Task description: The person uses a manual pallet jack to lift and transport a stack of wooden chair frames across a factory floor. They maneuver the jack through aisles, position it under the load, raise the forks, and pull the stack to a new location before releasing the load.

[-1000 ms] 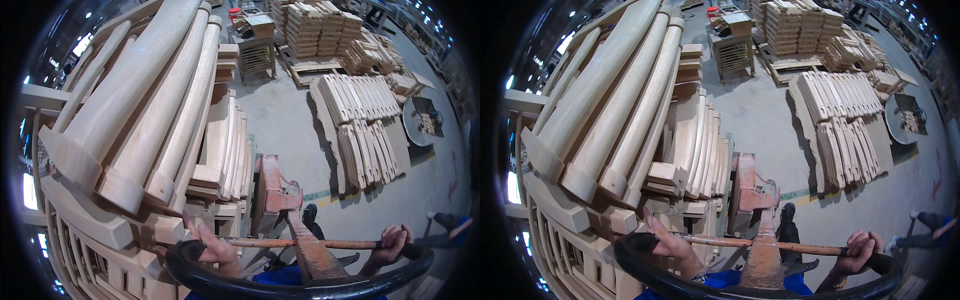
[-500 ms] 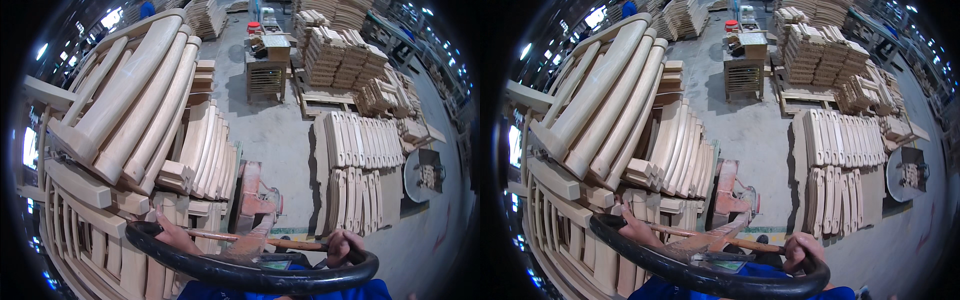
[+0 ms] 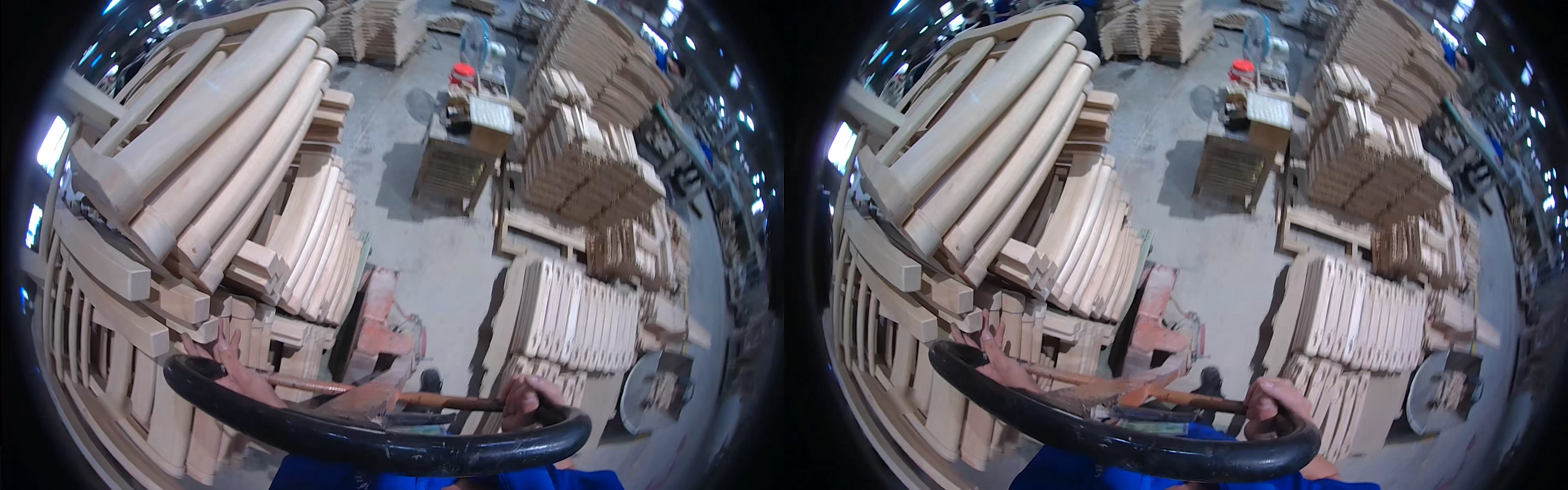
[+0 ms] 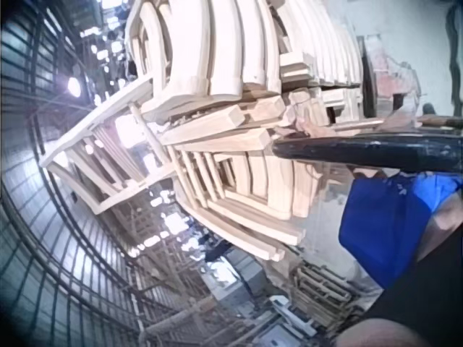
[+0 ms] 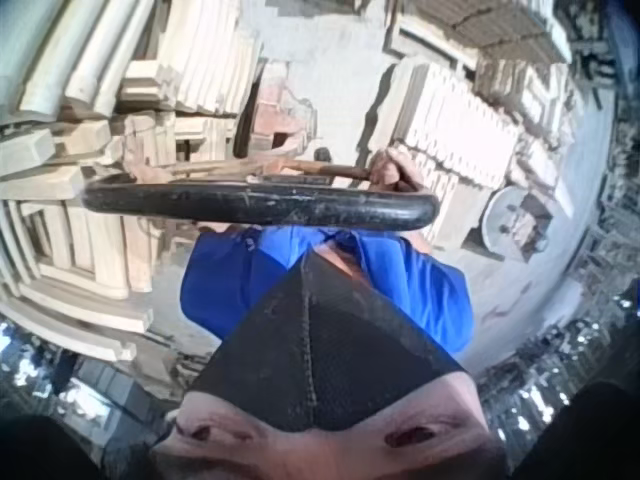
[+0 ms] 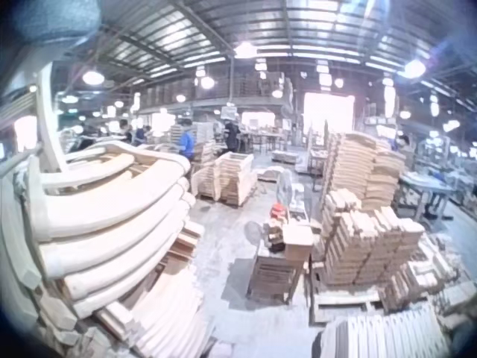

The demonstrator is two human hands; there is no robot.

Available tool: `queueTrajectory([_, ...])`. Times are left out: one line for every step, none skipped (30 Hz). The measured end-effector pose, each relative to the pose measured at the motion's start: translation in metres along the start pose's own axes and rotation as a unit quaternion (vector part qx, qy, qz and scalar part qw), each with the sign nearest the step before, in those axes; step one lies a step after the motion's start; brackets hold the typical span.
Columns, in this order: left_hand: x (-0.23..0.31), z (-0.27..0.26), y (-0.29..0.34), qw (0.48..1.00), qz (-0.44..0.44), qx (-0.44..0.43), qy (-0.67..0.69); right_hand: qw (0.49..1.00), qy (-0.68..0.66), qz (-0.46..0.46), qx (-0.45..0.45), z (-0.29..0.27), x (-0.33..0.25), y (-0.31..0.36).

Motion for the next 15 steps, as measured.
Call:
queueTrajectory([0.004, 0.005, -0.003, 1.0, -0.002, 0.005, -0.014, 0.997, -0.053, 0.051, 0.014, -0.003, 0.006, -0.016])
queueTrajectory([0.002, 0.011, -0.004, 1.0, -0.009, 0.0, -0.024, 0.998, -0.038, 0.039, 0.019, -0.008, 0.015, -0.027])
queueTrajectory([0.0, 0.018, -0.005, 0.999, -0.017, -0.006, -0.035, 0.997, -0.027, 0.057, 0.037, -0.013, 0.018, -0.038])
queueTrajectory([0.003, 0.013, -0.011, 0.998, -0.019, 0.008, -0.058, 0.996, -0.034, 0.077, 0.041, -0.013, 0.024, -0.054])
queueTrajectory([0.024, 0.014, -0.015, 0.972, 0.179, 0.026, -0.151, 0.993, -0.065, 0.087, 0.055, -0.015, 0.034, -0.072])
queueTrajectory([0.032, 0.004, -0.009, 0.897, 0.358, 0.047, -0.256, 0.988, -0.103, 0.101, 0.052, -0.006, 0.049, -0.089])
queueTrajectory([0.029, 0.01, -0.009, 0.894, 0.343, 0.067, -0.281, 0.989, -0.082, 0.102, 0.069, -0.004, 0.057, -0.103])
queueTrajectory([0.028, 0.014, -0.009, 0.89, 0.326, 0.084, -0.308, 0.988, -0.098, 0.106, 0.055, -0.006, 0.07, -0.113])
queueTrajectory([0.012, 0.011, -0.001, 0.949, 0.096, 0.144, -0.262, 0.99, -0.108, 0.088, 0.034, -0.001, 0.085, -0.129])
queueTrajectory([0.003, 0.009, 0.011, 0.951, -0.128, 0.193, -0.203, 0.989, -0.124, 0.08, 0.023, -0.002, 0.097, -0.145])
queueTrajectory([0.004, 0.021, 0.011, 0.959, -0.109, 0.184, -0.185, 0.992, -0.098, 0.076, 0.026, -0.003, 0.108, -0.163])
queueTrajectory([0.005, 0.032, 0.011, 0.966, -0.091, 0.175, -0.167, 0.99, -0.114, 0.08, 0.025, -0.002, 0.12, -0.18])
queueTrajectory([0.008, 0.035, 0.017, 0.968, -0.078, 0.173, -0.161, 0.987, -0.121, 0.103, 0.013, -0.002, 0.134, -0.197])
queueTrajectory([0.004, 0.033, 0.022, 0.957, -0.028, 0.226, -0.182, 0.986, -0.126, 0.113, -0.006, 0.01, 0.149, -0.21])
queueTrajectory([-0.001, 0.032, 0.027, 0.946, 0.002, 0.267, -0.185, 0.98, -0.154, 0.121, -0.026, 0.023, 0.162, -0.221])
Point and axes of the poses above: each hand's wrist, its own y-axis away from the middle knuckle, its own z-axis out of the palm, x = y × z, the point moved 5 cm from there along -y, towards the middle knuckle, and after that the axes turned 6 degrees about -y, right-handed, at the moved point
